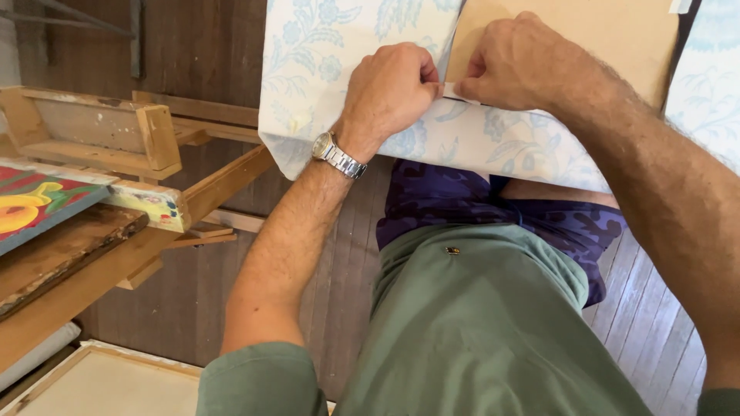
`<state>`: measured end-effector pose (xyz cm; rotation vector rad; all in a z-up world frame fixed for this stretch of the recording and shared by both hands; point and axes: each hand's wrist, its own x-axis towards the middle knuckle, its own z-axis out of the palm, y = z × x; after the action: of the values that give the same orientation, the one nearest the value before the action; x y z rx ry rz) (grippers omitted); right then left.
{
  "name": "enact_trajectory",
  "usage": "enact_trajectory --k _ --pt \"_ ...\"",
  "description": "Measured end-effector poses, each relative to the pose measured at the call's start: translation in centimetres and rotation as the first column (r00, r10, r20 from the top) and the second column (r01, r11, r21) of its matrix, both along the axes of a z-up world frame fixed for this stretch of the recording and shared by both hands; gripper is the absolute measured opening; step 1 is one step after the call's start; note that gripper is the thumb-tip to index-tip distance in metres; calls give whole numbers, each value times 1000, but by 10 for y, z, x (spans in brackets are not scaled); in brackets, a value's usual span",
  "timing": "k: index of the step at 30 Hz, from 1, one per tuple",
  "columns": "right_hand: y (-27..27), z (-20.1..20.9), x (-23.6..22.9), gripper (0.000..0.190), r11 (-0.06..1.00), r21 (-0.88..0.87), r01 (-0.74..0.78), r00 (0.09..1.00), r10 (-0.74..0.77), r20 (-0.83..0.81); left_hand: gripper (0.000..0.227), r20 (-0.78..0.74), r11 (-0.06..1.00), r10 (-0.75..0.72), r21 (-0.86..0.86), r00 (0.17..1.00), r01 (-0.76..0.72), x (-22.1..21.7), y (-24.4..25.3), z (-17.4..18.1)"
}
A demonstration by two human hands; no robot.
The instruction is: Securing a piece of paper to a cardboard backing board by applying small strips of masking tape around the edges.
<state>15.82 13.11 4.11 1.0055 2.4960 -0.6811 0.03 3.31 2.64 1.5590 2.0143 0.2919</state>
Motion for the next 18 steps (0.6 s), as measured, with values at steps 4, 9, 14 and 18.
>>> enact_trajectory --k 4,9,14,18 --pt "-1 -8 -5 52 994 103 -26 999 21 49 14 3 999 -15 34 1000 15 -1 -1 -3" --pt "-2 3 -9 52 996 88 -17 992 5 127 15 3 998 -8 63 1000 8 -2 -1 -6" --pt "1 -1 -11 49 993 108 -51 980 29 197 12 10 999 1 45 1000 -2 -3 0 -6" --pt "3 -6 -12 74 956 211 -203 942 132 310 14 13 1000 5 30 1000 -5 -4 1 -6"
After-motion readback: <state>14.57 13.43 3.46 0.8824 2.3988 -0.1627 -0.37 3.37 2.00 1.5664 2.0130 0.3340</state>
